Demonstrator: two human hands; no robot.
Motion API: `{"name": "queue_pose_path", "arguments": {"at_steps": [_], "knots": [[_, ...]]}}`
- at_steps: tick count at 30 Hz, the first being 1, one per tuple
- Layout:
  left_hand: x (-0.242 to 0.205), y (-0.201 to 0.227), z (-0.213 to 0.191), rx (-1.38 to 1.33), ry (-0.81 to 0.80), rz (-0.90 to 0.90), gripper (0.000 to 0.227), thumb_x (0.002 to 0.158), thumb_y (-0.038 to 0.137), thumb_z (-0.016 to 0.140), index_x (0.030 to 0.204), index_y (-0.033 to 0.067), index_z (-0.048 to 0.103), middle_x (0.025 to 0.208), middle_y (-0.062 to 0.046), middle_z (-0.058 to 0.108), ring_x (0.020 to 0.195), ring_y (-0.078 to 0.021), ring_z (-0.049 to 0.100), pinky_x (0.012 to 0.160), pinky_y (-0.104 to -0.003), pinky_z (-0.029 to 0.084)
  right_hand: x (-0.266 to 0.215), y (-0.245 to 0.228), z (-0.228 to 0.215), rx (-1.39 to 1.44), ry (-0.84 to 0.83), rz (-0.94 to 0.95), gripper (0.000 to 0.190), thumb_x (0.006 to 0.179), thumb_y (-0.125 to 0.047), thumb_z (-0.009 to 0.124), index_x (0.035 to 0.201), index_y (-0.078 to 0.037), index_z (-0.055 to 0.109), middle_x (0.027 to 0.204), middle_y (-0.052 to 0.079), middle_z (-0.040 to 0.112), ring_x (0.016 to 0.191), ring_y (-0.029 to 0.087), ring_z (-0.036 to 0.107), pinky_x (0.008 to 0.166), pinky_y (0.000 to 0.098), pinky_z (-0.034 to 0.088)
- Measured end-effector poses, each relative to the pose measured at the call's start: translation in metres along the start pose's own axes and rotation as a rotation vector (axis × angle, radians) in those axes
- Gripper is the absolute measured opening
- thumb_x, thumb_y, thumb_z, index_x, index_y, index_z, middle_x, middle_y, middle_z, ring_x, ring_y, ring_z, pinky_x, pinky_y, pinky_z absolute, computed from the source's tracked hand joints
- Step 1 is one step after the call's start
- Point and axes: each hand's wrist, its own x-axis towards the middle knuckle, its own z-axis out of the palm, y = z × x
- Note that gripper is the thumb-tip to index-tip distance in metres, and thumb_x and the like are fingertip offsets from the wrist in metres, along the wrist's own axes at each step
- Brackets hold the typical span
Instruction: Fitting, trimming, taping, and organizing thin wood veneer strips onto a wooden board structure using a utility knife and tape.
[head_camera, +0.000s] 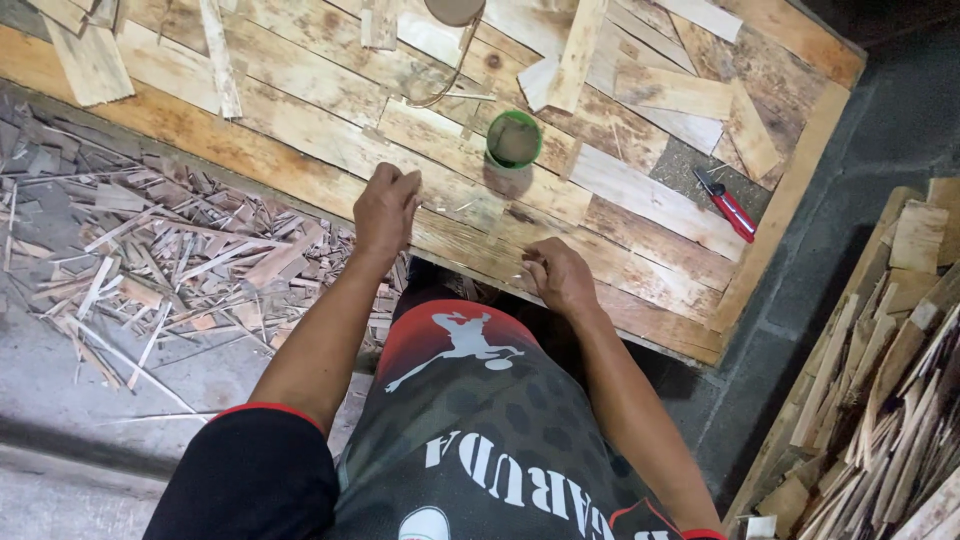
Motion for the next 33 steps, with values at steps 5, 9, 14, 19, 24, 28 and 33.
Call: {"name": "queue_pose_path", "arguments": {"at_steps": [5,9,14,19,24,28,33], "knots": [[0.003,-0.015,0.006,-0.034,-0.011,0.022,0.014,0.082,0.003,0.081,0.095,0.0089,0.077,0.097,-0.009,0.064,0.087,-0.0279,0.067,0.072,-0.042,0.055,0.005,-0.005,0.010,0.024,0.018,0.011,0.023,0.090,-0.016,0.071,0.110,-0.005,0.073,0.103,0.013,0.072,0.094,0.031,0.072,0.081,0.0415,0.056],[0.008,-0.019,0.004,-0.168,-0.006,-0.006,0.008,0.082,0.002,0.080,0.086,0.0081,0.078,0.093,-0.007,0.066,0.081,-0.0237,0.069,0.072,-0.038,0.056,0.009,-0.012,0.015,0.069,0.045,-0.045,0.023,0.088,-0.015,0.071,0.109,-0.004,0.072,0.103,0.015,0.072,0.094,0.032,0.072,0.080,0.0420,0.055],[0.015,-0.009,-0.014,-0.339,-0.072,0.003,0.007,0.085,-0.001,0.078,0.090,0.0041,0.077,0.090,-0.011,0.066,0.079,-0.0225,0.068,0.071,-0.035,0.056,0.030,-0.032,0.018,0.097,-0.019,-0.091,0.021,0.090,-0.019,0.072,0.105,-0.004,0.073,0.099,0.017,0.072,0.089,0.034,0.070,0.077,0.0428,0.054],[0.024,0.013,-0.022,-0.540,-0.180,0.075,0.011,0.089,-0.006,0.070,0.097,-0.0004,0.075,0.095,-0.013,0.069,0.084,-0.0202,0.070,0.075,-0.031,0.056,0.062,-0.044,0.040,0.240,0.020,-0.167,0.023,0.095,-0.023,0.068,0.107,-0.004,0.074,0.094,0.014,0.074,0.083,0.027,0.072,0.074,0.0400,0.056],[0.033,0.029,-0.017,-0.650,-0.292,0.167,0.011,0.091,-0.007,0.067,0.099,-0.0006,0.073,0.102,-0.011,0.072,0.091,-0.0159,0.072,0.079,-0.026,0.059,0.094,-0.067,0.045,0.975,-0.098,0.320,0.034,0.106,-0.034,0.042,0.127,-0.013,0.057,0.096,0.000,0.070,0.070,0.012,0.070,0.058,0.0269,0.058],[0.043,0.043,-0.019,-0.667,-0.311,0.184,0.011,0.090,-0.006,0.068,0.098,-0.0004,0.073,0.103,-0.010,0.072,0.091,-0.0141,0.071,0.078,-0.024,0.059,0.098,-0.051,0.053,1.093,-0.060,0.237,0.028,0.106,-0.024,0.054,0.120,-0.002,0.066,0.093,0.006,0.069,0.070,0.011,0.063,0.056,0.0260,0.056],[0.051,0.048,-0.013,-0.686,-0.319,0.192,0.011,0.089,-0.006,0.065,0.097,-0.0022,0.072,0.103,-0.010,0.072,0.088,-0.0139,0.071,0.075,-0.023,0.059,0.089,-0.072,0.018,1.216,0.021,0.337,0.024,0.103,-0.024,0.059,0.115,-0.004,0.066,0.092,0.005,0.069,0.069,0.010,0.064,0.057,0.0239,0.056]]}}
